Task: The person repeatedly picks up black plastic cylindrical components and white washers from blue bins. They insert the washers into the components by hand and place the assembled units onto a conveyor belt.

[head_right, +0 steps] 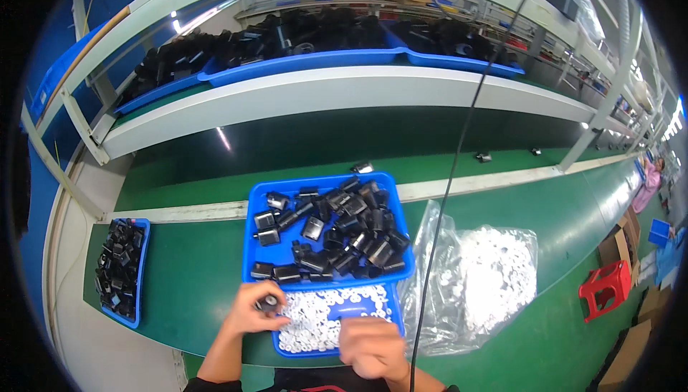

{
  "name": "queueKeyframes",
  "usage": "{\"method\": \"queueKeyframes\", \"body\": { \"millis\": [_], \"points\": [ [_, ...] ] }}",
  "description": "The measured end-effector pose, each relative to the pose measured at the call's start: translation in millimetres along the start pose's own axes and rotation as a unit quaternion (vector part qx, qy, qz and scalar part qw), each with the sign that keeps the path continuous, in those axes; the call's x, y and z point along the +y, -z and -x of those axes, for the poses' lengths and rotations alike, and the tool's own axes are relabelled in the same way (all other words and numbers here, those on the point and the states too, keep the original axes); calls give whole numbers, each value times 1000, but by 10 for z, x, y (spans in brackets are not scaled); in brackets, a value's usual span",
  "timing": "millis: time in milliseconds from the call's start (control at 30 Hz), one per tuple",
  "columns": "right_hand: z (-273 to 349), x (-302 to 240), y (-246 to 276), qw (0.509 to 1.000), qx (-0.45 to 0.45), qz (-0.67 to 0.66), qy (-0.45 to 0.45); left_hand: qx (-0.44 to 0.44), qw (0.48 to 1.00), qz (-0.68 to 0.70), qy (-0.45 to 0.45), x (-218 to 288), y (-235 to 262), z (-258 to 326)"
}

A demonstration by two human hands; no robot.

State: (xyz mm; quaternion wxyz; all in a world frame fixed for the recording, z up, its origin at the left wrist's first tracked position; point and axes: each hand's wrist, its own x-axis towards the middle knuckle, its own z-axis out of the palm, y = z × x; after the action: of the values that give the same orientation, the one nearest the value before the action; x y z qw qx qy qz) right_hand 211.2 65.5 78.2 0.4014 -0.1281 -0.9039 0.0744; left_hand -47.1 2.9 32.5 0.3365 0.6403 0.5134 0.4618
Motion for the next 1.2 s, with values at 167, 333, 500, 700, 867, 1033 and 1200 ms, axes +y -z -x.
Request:
{"method": "queueKeyframes", "body": {
  "millis": [167, 333, 500, 700, 867, 1033, 1200],
  "points": [
    [400, 19, -342, 989, -73, -123, -49, 156, 972, -156, -87, 414, 115, -55],
    [629, -18, -544, 992, -107, -10, -60, 186, 944, -216, -167, 1039, 159, -136],
    [749, 20, -672, 992, -106, -4, -66, 195, 934, -229, -191, 1291, 162, -14],
    [741, -5, -655, 990, -111, -29, -86, 201, 926, -266, -176, 1472, 125, 104],
    [735, 0, -661, 989, -115, -25, -87, 236, 913, -294, -156, 1489, 70, 197],
    [743, 4, -656, 989, -118, -29, -90, 262, 905, -308, -134, 1507, 23, 294],
    [716, 9, -640, 988, -117, -33, -97, 239, 902, -320, -163, 1563, 69, 231]
  ]
}}
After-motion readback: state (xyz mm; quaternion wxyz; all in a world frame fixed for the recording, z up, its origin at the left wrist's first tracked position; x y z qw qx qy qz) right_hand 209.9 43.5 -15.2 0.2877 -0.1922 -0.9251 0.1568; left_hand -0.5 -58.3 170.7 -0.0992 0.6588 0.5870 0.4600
